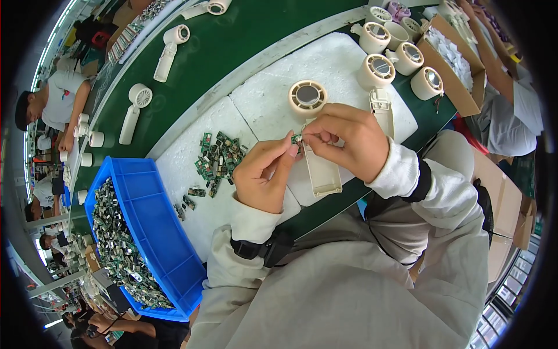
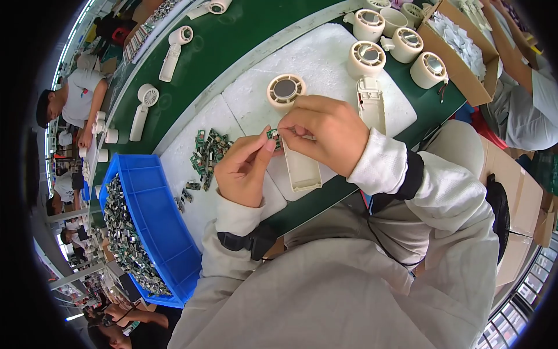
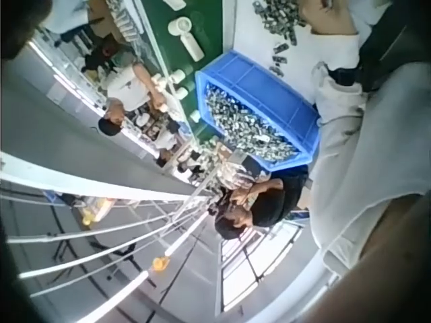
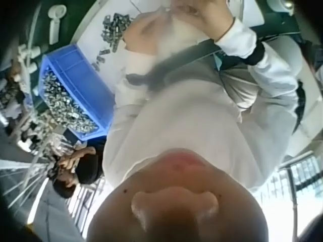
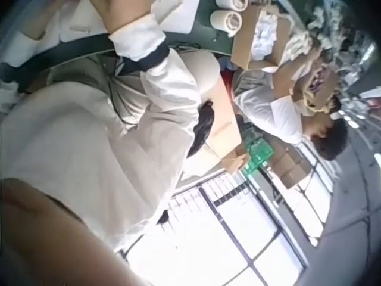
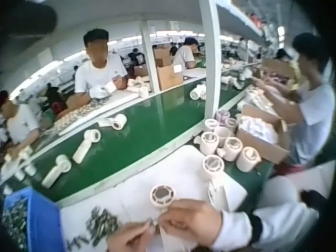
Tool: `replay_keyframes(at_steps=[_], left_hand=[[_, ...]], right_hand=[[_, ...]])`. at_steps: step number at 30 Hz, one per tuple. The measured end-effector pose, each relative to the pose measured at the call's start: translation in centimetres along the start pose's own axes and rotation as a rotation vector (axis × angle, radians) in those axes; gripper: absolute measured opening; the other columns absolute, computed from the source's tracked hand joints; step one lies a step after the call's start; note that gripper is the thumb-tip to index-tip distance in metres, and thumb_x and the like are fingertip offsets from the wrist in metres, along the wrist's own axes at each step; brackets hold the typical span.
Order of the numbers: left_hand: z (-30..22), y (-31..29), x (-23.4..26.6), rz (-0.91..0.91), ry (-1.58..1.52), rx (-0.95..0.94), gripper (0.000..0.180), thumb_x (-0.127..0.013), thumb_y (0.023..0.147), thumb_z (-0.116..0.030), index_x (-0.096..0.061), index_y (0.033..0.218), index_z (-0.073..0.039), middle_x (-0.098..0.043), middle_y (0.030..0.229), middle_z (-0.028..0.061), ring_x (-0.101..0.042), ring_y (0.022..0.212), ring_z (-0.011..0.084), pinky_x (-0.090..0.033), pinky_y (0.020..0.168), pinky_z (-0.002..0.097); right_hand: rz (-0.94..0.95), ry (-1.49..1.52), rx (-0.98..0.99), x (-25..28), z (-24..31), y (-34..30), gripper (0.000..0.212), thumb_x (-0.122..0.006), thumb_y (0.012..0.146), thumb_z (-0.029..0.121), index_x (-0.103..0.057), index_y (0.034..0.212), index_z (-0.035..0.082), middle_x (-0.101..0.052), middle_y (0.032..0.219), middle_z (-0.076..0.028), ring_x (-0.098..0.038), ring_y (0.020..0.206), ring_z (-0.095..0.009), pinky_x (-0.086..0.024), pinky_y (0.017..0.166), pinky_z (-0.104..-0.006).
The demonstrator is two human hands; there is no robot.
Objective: Assembling small electronic components into plastic housings on a production line.
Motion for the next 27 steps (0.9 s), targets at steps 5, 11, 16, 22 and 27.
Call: replay_keyframes(at_steps=[5, 11, 16, 22, 27], left_hand=[[-0.7, -0.1, -0.4, -0.052, 0.269, -0.117, 0.03, -0.068, 0.09, 0.004, -0.071, 0.119, -0.002, -0.07, 0.099, 0.0129, -0.07, 0.084, 0.0178, -0.054, 0.072, 0.0265], [-1.2, -0.3, -0.8, -0.148, 0.507, -0.256, 0.032, -0.067, 0.087, 0.006, -0.072, 0.117, -0.004, -0.069, 0.1, 0.0141, -0.071, 0.083, 0.0229, -0.055, 0.072, 0.0292], [-1.4, 0.0, 0.1, -0.152, 0.426, -0.149, 0.028, -0.067, 0.089, 0.002, -0.071, 0.116, -0.002, -0.07, 0.101, 0.0155, -0.07, 0.089, 0.0241, -0.054, 0.078, 0.0308], [-1.7, 0.1, 1.2, -0.113, 0.508, -0.256, 0.028, -0.068, 0.088, -0.001, -0.07, 0.116, -0.002, -0.07, 0.103, 0.0154, -0.069, 0.091, 0.0305, -0.054, 0.083, 0.0351], [-2.2, 1.3, 3.5, -0.185, 0.761, -0.374, 0.028, -0.071, 0.084, -0.004, -0.07, 0.112, -0.003, -0.069, 0.106, 0.0143, -0.063, 0.103, 0.0344, -0.048, 0.096, 0.0417]], right_hand=[[-0.027, 0.046, -0.163, -1.0, 1.2, -0.2, 0.007, -0.072, 0.081, 0.002, -0.068, 0.086, 0.0, -0.055, 0.071, -0.006, -0.054, 0.06, -0.016, -0.046, 0.056, -0.0289], [-0.065, 0.062, -0.286, -2.0, 1.5, 0.0, 0.014, -0.075, 0.079, 0.004, -0.068, 0.091, 0.0, -0.057, 0.075, -0.008, -0.058, 0.064, -0.019, -0.048, 0.059, -0.0298], [0.193, -0.084, -0.057, -0.7, 1.3, 0.3, 0.041, -0.082, 0.076, 0.013, -0.065, 0.111, -0.001, -0.06, 0.093, -0.013, -0.062, 0.078, -0.026, -0.053, 0.07, -0.0349], [0.332, -0.26, 0.04, -1.0, 2.5, 0.2, 0.079, -0.087, 0.07, 0.03, -0.051, 0.133, -0.001, -0.056, 0.113, -0.017, -0.06, 0.099, -0.035, -0.052, 0.086, -0.0419], [0.266, -0.537, 0.094, -0.5, 0.7, 3.5, 0.079, -0.084, 0.073, 0.035, -0.051, 0.136, 0.001, -0.057, 0.115, -0.017, -0.061, 0.102, -0.036, -0.053, 0.087, -0.0415]])
Point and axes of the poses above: each hand's wrist, its own y-axis towards the middle knuckle, its own x-axis out of the back of the hand, z = x × y, the point moved 2 cm from there along y, towards the middle knuckle
